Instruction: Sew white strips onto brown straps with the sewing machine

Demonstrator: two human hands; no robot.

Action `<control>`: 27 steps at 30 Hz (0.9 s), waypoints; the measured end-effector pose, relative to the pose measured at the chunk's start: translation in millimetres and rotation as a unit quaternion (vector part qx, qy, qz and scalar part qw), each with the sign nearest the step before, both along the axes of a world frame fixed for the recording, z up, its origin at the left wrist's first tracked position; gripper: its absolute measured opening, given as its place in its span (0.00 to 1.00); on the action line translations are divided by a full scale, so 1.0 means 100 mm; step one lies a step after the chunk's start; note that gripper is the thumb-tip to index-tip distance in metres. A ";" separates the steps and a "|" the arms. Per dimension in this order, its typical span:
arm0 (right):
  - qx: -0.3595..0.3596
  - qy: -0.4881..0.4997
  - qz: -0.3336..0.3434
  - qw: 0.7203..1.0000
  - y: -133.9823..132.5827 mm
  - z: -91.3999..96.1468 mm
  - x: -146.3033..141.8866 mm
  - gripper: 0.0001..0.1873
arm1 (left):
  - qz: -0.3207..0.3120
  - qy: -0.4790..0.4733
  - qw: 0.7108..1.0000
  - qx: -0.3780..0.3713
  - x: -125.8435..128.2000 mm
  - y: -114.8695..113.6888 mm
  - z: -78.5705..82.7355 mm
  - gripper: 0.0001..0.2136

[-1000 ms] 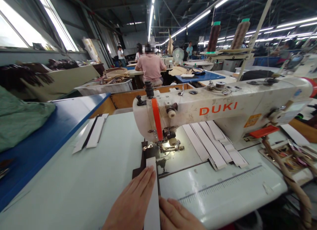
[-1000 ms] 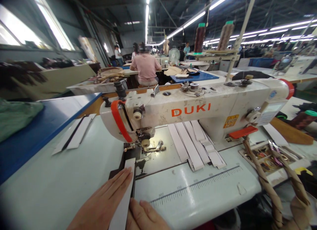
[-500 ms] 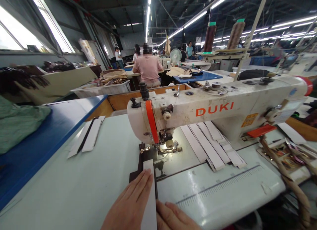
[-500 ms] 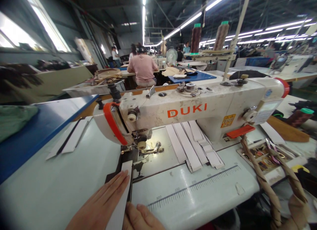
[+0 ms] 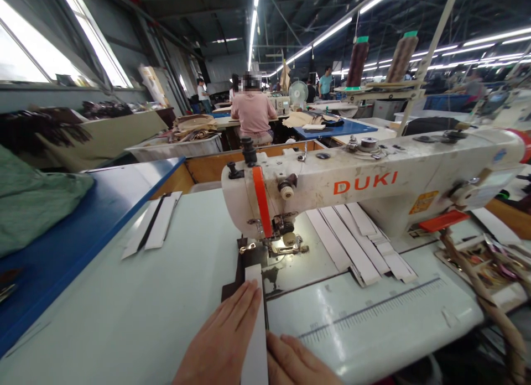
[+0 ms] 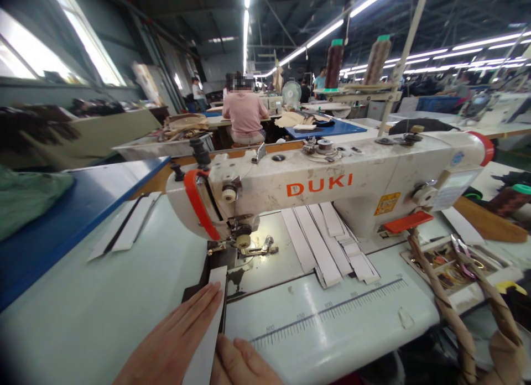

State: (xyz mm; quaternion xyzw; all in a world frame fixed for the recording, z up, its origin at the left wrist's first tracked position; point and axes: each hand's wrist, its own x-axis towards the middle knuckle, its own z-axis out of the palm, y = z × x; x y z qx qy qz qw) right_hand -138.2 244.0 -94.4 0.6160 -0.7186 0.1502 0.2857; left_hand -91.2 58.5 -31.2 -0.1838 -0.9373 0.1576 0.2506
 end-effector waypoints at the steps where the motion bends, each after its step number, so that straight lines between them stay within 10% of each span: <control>1: 0.002 -0.002 0.007 1.000 0.00 0.01 -0.01 0.20 | 0.002 0.002 1.000 -0.009 -0.01 0.01 0.01 0.25; 20: 0.039 -0.182 -0.014 0.982 0.07 0.82 -0.28 0.03 | 0.069 -0.123 0.989 0.052 -0.11 0.07 0.18 0.23; 27: 0.113 -0.083 0.101 0.985 -0.06 0.88 -0.56 0.05 | 0.051 -0.104 0.990 0.074 -0.11 0.07 0.13 0.20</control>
